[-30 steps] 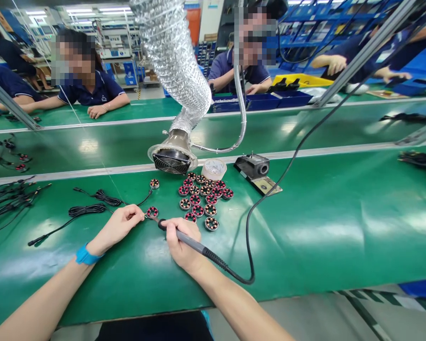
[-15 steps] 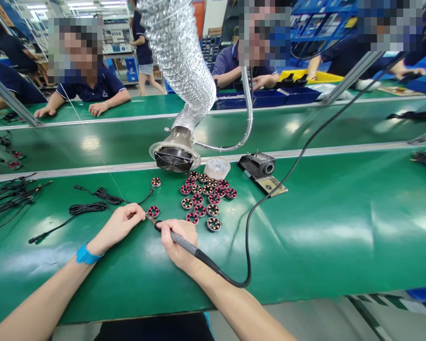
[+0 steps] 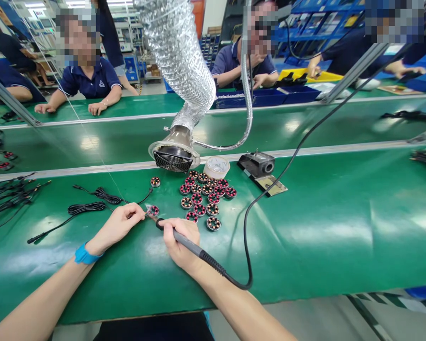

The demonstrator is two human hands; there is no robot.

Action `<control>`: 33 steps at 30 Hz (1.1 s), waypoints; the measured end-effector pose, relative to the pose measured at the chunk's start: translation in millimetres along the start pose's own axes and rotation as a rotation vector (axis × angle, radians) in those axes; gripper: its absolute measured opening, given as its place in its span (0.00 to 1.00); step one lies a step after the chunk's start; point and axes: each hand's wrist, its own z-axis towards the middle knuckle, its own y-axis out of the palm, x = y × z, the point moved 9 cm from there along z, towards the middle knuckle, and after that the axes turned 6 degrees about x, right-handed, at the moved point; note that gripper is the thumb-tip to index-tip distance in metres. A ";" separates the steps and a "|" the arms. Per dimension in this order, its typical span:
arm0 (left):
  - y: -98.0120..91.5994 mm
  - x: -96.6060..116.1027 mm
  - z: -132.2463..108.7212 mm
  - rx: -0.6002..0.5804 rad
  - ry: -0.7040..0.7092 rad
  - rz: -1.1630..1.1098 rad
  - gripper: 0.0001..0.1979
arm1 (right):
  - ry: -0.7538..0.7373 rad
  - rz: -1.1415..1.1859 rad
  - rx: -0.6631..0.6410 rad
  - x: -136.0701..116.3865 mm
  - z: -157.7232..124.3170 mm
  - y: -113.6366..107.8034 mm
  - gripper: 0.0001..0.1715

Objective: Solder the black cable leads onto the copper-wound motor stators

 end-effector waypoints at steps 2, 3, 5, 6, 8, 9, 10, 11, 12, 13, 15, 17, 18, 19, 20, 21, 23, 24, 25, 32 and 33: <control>0.3 -0.5 0.1 -0.006 0.001 -0.011 0.12 | 0.012 0.016 0.022 1.4 0.3 -1.9 0.14; 0.4 -0.9 0.1 -0.007 0.000 -0.014 0.12 | 0.014 0.020 0.029 1.7 0.5 -2.5 0.14; 0.6 -1.9 0.2 -0.009 -0.004 -0.015 0.11 | 0.016 0.018 0.035 2.2 0.7 -3.0 0.14; 0.7 -2.5 0.2 -0.009 -0.007 -0.015 0.11 | 0.018 0.014 0.034 2.9 0.7 -2.8 0.14; 1.2 -3.0 0.4 -0.013 -0.010 -0.015 0.12 | 0.027 0.008 0.018 5.2 0.6 -1.0 0.14; 1.4 -2.9 0.6 -0.015 -0.009 -0.019 0.12 | 0.033 0.006 0.004 7.1 0.5 0.9 0.14; 1.8 -2.6 0.7 -0.017 -0.007 -0.023 0.12 | 0.040 0.007 -0.011 9.3 0.4 3.3 0.13; 2.1 -2.3 0.9 -0.020 -0.004 -0.027 0.12 | 0.042 0.010 -0.030 11.5 0.2 6.3 0.13; 2.1 -1.9 1.0 -0.020 -0.001 -0.030 0.13 | 0.036 0.014 -0.048 13.2 0.1 9.9 0.12; 2.0 -1.4 1.1 -0.018 0.003 -0.034 0.13 | 0.024 0.015 -0.066 14.5 -0.2 13.8 0.12; 1.8 -0.3 0.9 -0.012 0.010 -0.043 0.13 | -0.007 0.005 -0.090 16.9 -1.0 21.1 0.12; 1.5 0.1 0.6 -0.003 0.006 -0.054 0.13 | -0.017 -0.011 -0.114 21.0 -2.8 28.7 0.14; 1.6 0.1 0.6 -0.001 0.002 -0.059 0.13 | -0.015 -0.007 -0.133 23.4 -3.9 32.7 0.17; 1.7 0.2 0.7 0.001 -0.002 -0.062 0.13 | -0.009 0.000 -0.160 26.0 -5.0 37.0 0.20; 1.7 0.5 0.9 0.004 -0.004 -0.064 0.14 | -0.009 0.016 -0.190 27.7 -6.1 41.2 0.24; 1.6 1.0 1.1 0.006 -0.003 -0.063 0.14 | -0.010 0.030 -0.228 28.7 -7.1 45.5 0.27; 1.2 2.6 1.5 0.012 0.004 -0.057 0.14 | -0.018 0.045 -0.308 28.9 -8.0 52.9 0.33; 1.0 3.4 1.6 0.015 0.007 -0.053 0.14 | -0.025 0.045 -0.349 28.0 -8.0 56.1 0.35; 0.9 3.9 1.6 0.015 0.008 -0.049 0.14 | -0.034 0.043 -0.387 26.7 -7.5 58.9 0.36; -0.3 3.9 1.7 0.016 -0.013 -0.038 0.14 | -0.097 0.024 -0.502 22.0 0.8 74.3 0.36; -0.4 2.4 1.8 0.015 -0.029 -0.054 0.14 | -0.101 0.025 -0.494 22.9 1.6 75.0 0.36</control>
